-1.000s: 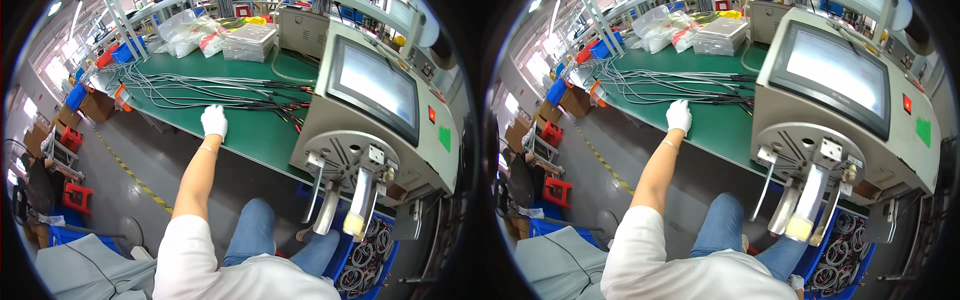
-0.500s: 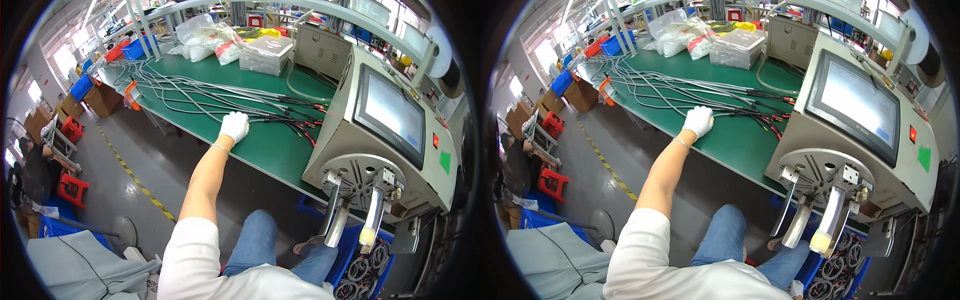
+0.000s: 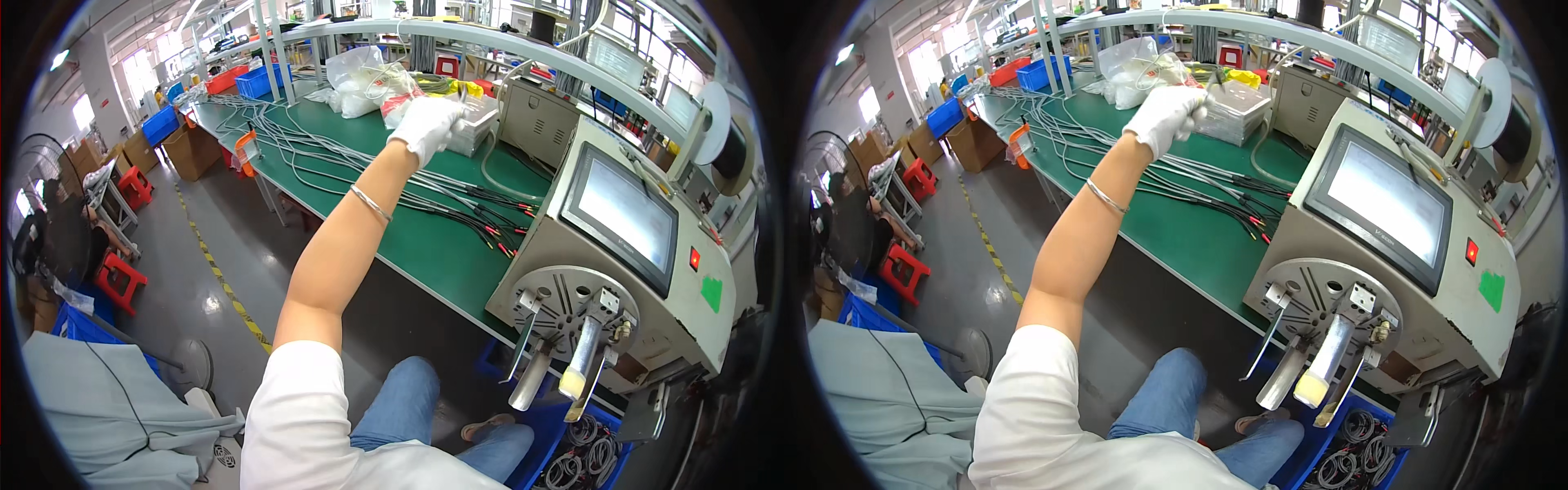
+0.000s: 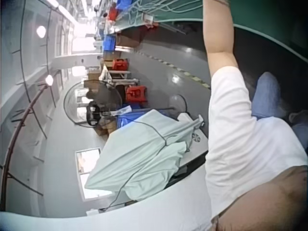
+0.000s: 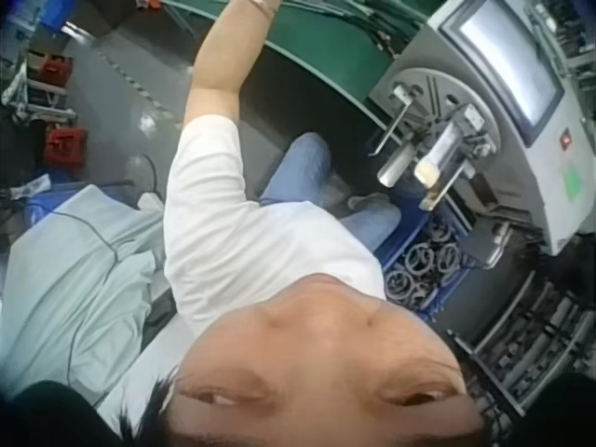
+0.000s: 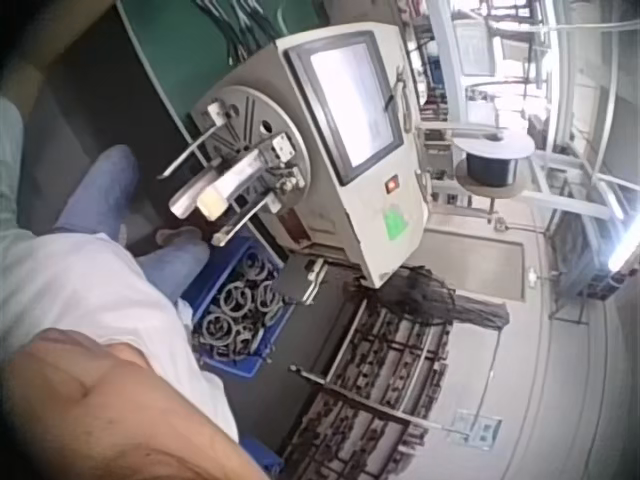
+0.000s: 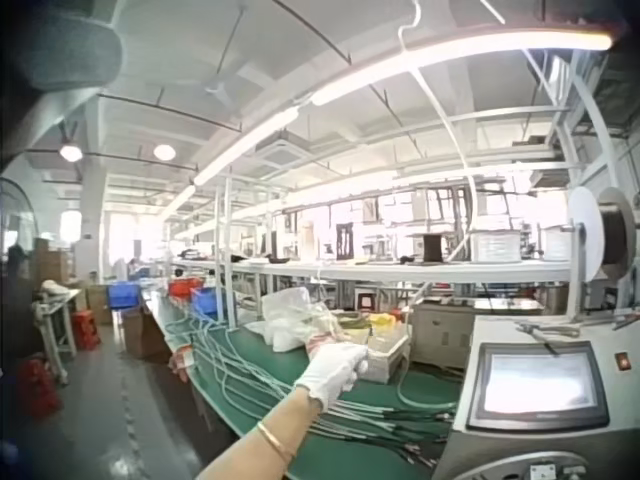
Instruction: Use a specialized machine to coil long cables and organize them into storage bins.
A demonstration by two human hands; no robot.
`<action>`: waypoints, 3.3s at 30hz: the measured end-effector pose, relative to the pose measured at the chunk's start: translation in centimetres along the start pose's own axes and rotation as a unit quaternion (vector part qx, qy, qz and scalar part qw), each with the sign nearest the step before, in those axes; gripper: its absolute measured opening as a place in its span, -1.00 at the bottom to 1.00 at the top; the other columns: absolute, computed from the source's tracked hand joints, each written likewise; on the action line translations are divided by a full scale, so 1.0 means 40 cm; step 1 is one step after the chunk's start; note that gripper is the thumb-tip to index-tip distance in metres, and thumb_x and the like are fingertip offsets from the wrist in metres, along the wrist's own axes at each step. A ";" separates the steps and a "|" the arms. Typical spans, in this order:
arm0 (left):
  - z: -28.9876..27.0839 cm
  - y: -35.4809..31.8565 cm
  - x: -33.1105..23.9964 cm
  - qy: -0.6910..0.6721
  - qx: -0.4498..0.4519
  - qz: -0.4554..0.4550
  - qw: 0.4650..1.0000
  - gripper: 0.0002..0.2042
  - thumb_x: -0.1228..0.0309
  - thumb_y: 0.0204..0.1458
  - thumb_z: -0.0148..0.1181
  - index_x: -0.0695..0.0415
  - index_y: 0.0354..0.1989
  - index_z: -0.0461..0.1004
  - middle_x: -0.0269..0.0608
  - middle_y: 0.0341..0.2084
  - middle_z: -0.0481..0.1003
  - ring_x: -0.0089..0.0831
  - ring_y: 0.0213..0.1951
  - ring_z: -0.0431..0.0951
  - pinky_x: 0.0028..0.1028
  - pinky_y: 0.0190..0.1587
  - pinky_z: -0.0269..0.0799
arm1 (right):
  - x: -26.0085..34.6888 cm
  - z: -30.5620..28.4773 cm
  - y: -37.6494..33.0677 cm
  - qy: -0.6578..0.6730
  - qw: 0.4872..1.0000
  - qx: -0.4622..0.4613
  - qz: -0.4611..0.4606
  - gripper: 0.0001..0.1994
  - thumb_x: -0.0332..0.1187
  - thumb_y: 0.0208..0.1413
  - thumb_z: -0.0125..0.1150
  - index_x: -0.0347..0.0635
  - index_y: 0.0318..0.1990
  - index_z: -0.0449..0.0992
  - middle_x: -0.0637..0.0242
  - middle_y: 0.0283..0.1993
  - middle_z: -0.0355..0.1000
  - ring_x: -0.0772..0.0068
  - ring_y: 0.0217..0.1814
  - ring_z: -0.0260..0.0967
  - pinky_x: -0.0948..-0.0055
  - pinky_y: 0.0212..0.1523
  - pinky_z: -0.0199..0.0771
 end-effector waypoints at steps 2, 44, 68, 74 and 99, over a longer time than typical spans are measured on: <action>0.033 -0.062 -0.106 0.013 -0.002 0.121 0.993 -0.85 0.38 0.08 0.10 0.16 -0.29 0.55 -0.45 -0.64 0.43 -0.75 -0.68 0.28 -0.71 -0.67 0.14 | 0.008 -0.020 -0.006 0.020 1.000 0.004 0.013 -0.76 -0.21 0.10 -0.03 -0.08 -0.23 0.52 0.03 -0.15 0.47 -0.05 -0.12 0.41 0.12 -0.12 0.39; 0.460 -0.508 -0.082 0.168 0.132 0.487 0.847 -0.76 0.59 -0.18 0.29 0.16 -0.28 0.45 -0.15 -0.47 0.48 -0.25 -0.50 0.52 -0.42 -0.49 0.43 | 0.743 -1.210 -0.475 0.213 0.690 -0.625 -0.297 -0.86 -0.46 0.10 0.16 -0.32 -0.21 0.46 0.16 -0.20 0.45 0.32 -0.20 0.44 0.43 -0.12 0.43; 0.126 -0.418 0.519 -0.078 0.268 -0.111 0.954 -0.88 0.50 -0.05 0.24 0.25 -0.34 0.48 -0.08 -0.52 0.53 -0.55 -0.61 0.40 -0.60 -0.56 0.29 | 0.878 -1.318 -0.323 0.334 0.675 -0.601 -0.267 -0.86 -0.57 -0.04 0.25 -0.29 -0.37 0.39 0.39 -0.35 0.34 0.59 -0.29 0.28 0.60 -0.19 0.31; 0.126 -0.416 0.511 -0.082 0.274 -0.127 0.950 -0.88 0.55 -0.04 0.22 0.28 -0.31 0.50 -0.07 -0.52 0.54 -0.55 -0.59 0.42 -0.59 -0.53 0.31 | 0.830 -1.309 -0.362 0.285 0.670 -0.639 -0.249 -0.89 -0.58 0.05 0.17 -0.30 -0.25 0.46 0.32 -0.20 0.39 0.54 -0.16 0.34 0.57 -0.07 0.34; 0.129 -0.478 0.487 -0.146 0.329 -0.163 0.919 -0.87 0.54 -0.09 0.25 0.29 -0.35 0.51 -0.02 -0.50 0.53 -0.48 -0.54 0.48 -0.54 -0.49 0.38 | 0.630 -1.241 -0.441 0.415 0.586 -0.679 -0.157 -0.91 -0.43 0.20 0.06 -0.25 -0.27 0.45 0.36 -0.26 0.40 0.58 -0.30 0.33 0.55 -0.10 0.32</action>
Point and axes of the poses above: each hand's wrist, its own y-axis towards the middle knuckle, its own z-axis out of the palm, x = y × z, the point moved 3 cm from there along y, towards the middle knuckle
